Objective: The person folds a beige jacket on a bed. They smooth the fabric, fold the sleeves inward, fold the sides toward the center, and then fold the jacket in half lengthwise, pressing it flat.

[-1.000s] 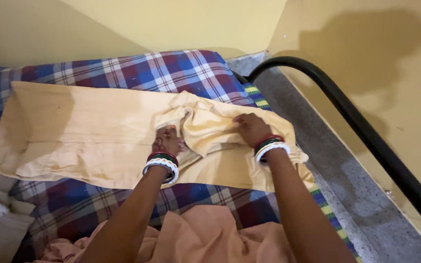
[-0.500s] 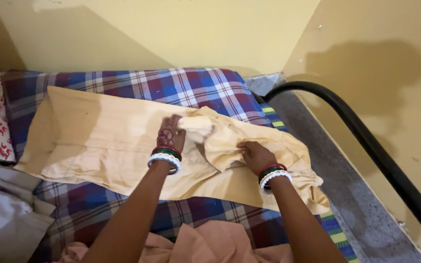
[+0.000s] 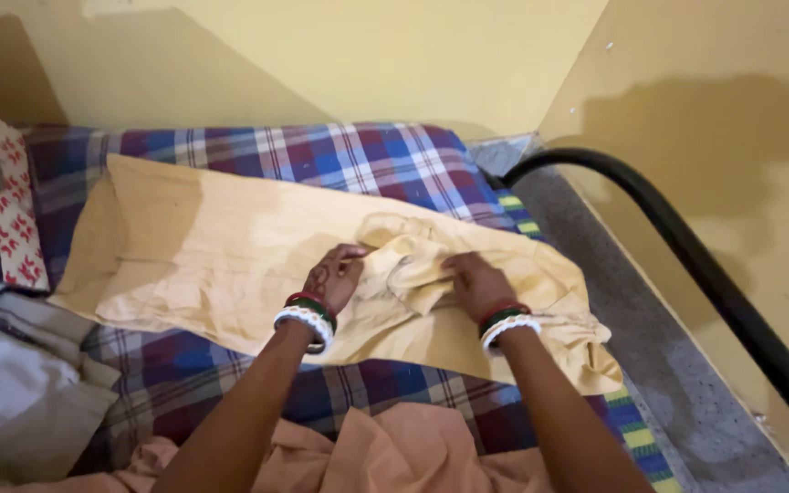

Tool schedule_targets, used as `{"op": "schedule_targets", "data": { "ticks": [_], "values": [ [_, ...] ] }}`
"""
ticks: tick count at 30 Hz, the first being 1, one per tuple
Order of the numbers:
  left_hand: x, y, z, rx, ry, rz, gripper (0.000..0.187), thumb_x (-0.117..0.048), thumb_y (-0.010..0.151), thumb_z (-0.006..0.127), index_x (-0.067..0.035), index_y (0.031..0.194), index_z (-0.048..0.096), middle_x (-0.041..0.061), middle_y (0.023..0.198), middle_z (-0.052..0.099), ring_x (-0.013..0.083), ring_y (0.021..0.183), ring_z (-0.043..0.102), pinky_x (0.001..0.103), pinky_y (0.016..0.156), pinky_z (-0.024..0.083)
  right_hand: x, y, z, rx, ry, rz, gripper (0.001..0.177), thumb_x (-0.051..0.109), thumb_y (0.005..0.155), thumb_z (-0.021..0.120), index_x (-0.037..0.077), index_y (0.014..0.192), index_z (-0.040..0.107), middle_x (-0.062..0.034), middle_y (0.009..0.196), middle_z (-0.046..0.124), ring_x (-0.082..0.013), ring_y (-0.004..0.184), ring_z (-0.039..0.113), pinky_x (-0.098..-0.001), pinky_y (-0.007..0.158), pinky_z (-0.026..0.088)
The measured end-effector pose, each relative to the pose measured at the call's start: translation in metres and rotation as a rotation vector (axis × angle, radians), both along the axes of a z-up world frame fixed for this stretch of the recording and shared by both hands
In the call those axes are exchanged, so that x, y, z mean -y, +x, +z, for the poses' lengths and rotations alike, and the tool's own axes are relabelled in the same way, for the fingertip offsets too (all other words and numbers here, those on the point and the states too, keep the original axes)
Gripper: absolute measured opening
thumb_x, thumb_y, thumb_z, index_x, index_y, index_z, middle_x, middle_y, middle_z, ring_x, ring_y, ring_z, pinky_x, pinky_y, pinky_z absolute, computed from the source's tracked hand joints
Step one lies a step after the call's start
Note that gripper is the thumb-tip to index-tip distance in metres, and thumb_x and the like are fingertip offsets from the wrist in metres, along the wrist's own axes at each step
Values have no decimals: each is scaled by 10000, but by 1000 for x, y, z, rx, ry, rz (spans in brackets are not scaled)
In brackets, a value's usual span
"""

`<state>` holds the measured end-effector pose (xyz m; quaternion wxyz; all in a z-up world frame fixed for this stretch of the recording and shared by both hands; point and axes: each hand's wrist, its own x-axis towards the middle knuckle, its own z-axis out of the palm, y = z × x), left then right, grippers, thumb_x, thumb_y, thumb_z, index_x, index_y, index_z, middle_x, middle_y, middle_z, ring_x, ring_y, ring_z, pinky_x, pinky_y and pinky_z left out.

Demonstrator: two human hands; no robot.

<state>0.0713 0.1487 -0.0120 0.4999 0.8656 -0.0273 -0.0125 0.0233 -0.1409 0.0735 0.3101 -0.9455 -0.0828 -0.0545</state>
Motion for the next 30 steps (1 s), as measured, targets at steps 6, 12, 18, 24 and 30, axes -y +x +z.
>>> {"op": "schedule_targets", "data": {
  "ticks": [6, 12, 18, 24, 30],
  "values": [
    [36, 60, -37, 24, 78, 121, 448, -360, 991, 564, -124, 1365, 492, 127, 1175, 747, 283, 1148, 702, 404, 1020, 512, -15, 4, -8, -46, -153, 103, 172, 163, 920, 644, 137, 1038, 765, -100, 1093, 728, -321, 1026, 692, -415, 895, 542],
    [65, 71, -30, -396, 357, 15, 846, -368, 828, 761, -75, 1496, 331, 255, 1349, 594, 375, 1254, 620, 438, 1034, 510, -3, 11, -14, -259, 38, 21, 182, 199, 935, 625, 136, 1028, 768, -64, 1025, 794, -231, 985, 759, -349, 893, 575],
    [70, 99, -47, -82, 726, -226, 464, -387, 1000, 560, -71, 1339, 579, 208, 1401, 569, 348, 1311, 577, 434, 1064, 488, 0, 10, -17, -237, 95, 0, 191, 170, 945, 611, 125, 1068, 750, -69, 1006, 792, -226, 963, 756, -348, 883, 574],
    [-24, 139, -23, 395, 811, 486, 234, -167, 967, 578, -167, 1185, 663, 151, 1304, 645, 319, 1161, 664, 434, 920, 571, 13, 10, -18, -156, 202, -42, 174, 171, 975, 584, 119, 1064, 724, -91, 957, 797, -219, 945, 780, -340, 862, 589],
    [-124, 89, -17, 192, -660, 796, 484, -250, 961, 591, -207, 1434, 497, 48, 1187, 666, 147, 928, 639, 360, 790, 537, 9, 15, -14, -60, 91, -60, 167, 169, 959, 587, 126, 1037, 728, -81, 970, 789, -250, 947, 767, -366, 852, 593]
  ]
}}
